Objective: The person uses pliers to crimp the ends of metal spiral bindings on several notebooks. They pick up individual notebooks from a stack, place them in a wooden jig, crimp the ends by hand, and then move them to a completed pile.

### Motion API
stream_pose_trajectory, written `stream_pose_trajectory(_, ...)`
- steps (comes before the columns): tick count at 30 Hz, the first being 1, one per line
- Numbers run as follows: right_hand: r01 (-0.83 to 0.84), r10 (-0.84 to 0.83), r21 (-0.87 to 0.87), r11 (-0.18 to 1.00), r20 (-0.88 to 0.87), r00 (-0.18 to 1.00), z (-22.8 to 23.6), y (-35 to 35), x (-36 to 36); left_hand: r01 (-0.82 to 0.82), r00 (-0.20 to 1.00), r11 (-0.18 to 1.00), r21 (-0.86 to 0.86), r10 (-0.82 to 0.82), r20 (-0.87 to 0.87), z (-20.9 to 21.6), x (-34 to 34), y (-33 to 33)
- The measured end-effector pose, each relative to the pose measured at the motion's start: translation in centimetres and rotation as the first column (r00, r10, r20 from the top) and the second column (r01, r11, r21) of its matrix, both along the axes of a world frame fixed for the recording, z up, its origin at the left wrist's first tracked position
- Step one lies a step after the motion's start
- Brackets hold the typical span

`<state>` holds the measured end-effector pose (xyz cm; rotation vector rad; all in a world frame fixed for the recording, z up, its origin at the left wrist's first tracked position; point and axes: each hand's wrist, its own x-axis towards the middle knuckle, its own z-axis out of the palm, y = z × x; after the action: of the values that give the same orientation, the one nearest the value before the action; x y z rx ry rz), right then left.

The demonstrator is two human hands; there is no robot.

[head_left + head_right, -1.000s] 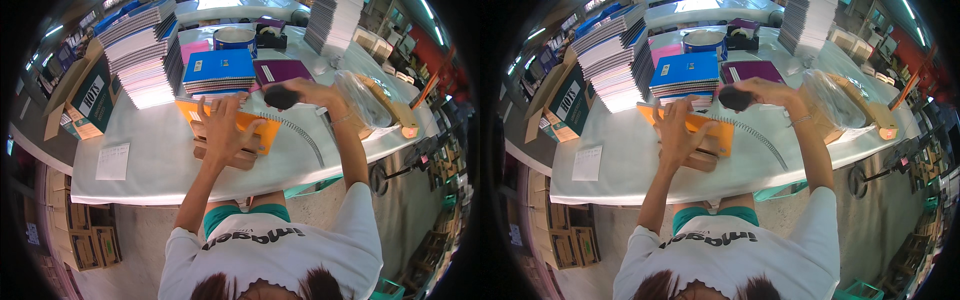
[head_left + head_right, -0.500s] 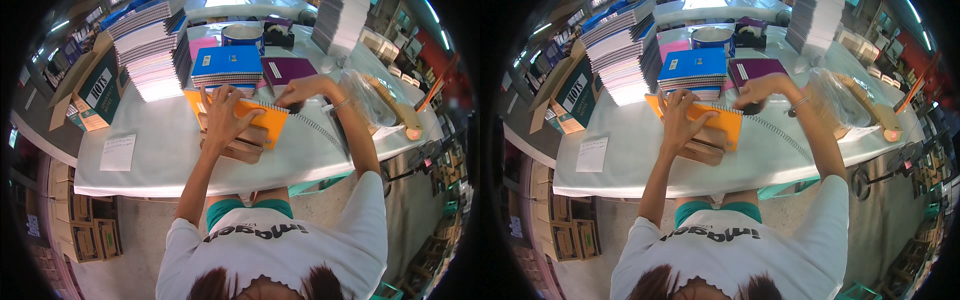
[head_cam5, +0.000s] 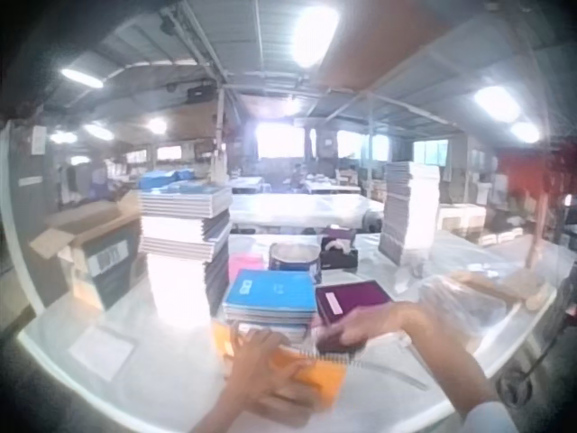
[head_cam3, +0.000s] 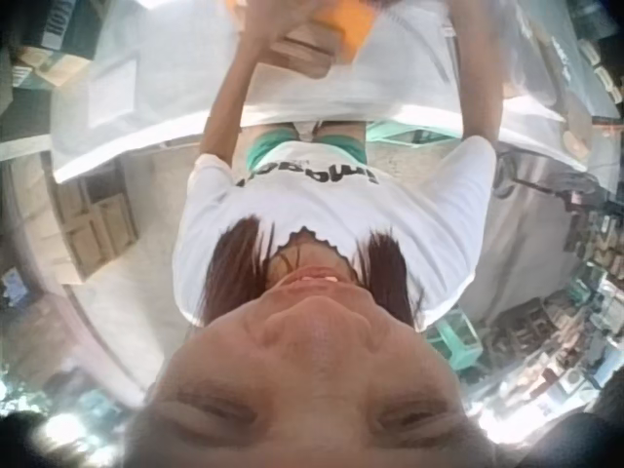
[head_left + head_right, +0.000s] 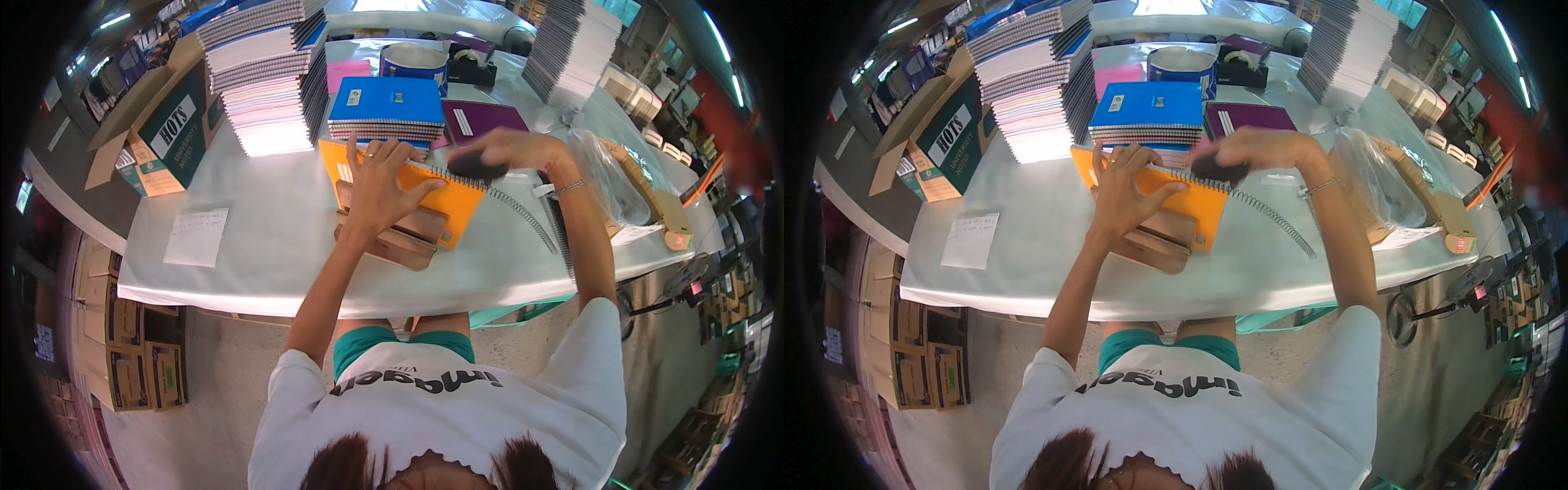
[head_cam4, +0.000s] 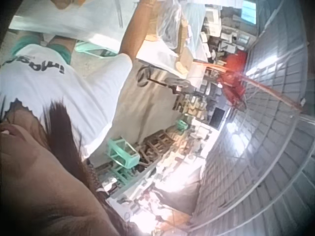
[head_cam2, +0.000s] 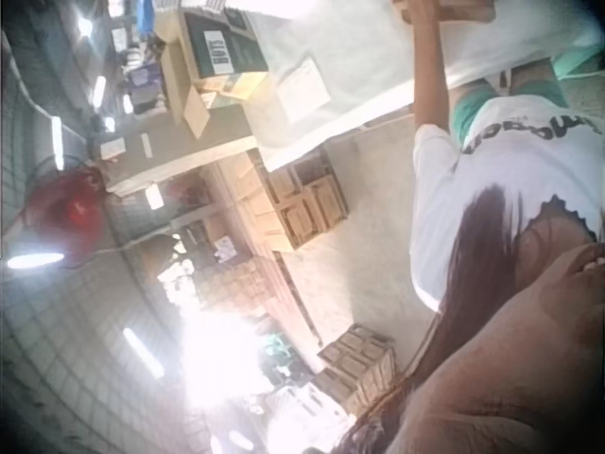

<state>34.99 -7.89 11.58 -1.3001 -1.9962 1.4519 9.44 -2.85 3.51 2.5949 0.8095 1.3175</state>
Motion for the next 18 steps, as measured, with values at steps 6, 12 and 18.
stream_pose_trajectory(6, 0.206, -0.081, -0.12, 0.971, 0.646, 0.759, -1.2, 2.1, 0.4, 0.017, 1.0, 0.999, -0.039, -0.016, 0.013, 0.3, 0.4, 0.0)
stream_pose_trajectory(12, 0.149, -0.123, -0.152, 0.977, 0.165, 0.978, 0.2, 1.0, -1.9, 0.058, 0.996, 0.995, -0.078, -0.052, 0.07, 0.0, -0.1, 0.4)
stream_pose_trajectory(18, 0.309, -0.274, 0.014, 0.951, 0.505, 0.818, -0.8, 2.3, -0.5, -0.067, 0.997, 0.998, 0.004, 0.067, 0.045, -0.3, -0.7, 0.4)
